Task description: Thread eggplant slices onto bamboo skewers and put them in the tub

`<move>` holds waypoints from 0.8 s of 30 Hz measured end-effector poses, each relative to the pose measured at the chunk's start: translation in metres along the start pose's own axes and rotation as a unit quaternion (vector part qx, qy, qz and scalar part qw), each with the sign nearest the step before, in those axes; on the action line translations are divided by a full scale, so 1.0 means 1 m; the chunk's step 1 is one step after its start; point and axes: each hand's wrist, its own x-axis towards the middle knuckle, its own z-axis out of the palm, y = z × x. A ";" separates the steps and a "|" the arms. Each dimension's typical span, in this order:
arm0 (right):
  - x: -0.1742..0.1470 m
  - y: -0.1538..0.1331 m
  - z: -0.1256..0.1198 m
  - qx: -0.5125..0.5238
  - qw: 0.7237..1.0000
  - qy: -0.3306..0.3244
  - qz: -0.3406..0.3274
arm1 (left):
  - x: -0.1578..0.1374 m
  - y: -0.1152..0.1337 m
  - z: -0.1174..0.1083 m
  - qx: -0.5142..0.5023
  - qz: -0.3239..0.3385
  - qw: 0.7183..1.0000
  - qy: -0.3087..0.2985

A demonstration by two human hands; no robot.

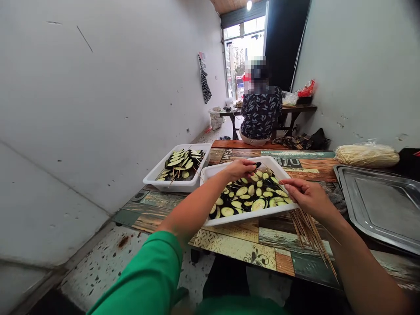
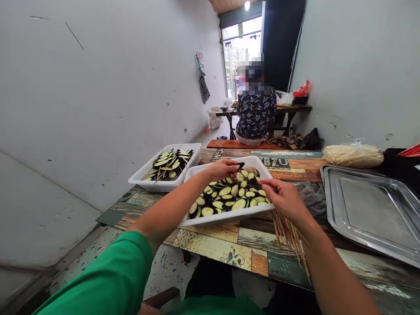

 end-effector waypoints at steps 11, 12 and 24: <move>0.000 0.003 0.000 -0.030 0.999 -0.032 -0.024 | 0.005 0.008 0.007 -0.214 -0.029 0.971 0.102; 0.000 0.003 0.001 -0.026 0.999 -0.032 -0.023 | 0.004 0.009 0.008 -0.213 -0.030 0.971 0.105; 0.000 0.003 0.002 -0.022 0.999 -0.021 -0.021 | -0.003 0.009 0.021 -0.218 -0.051 0.971 0.088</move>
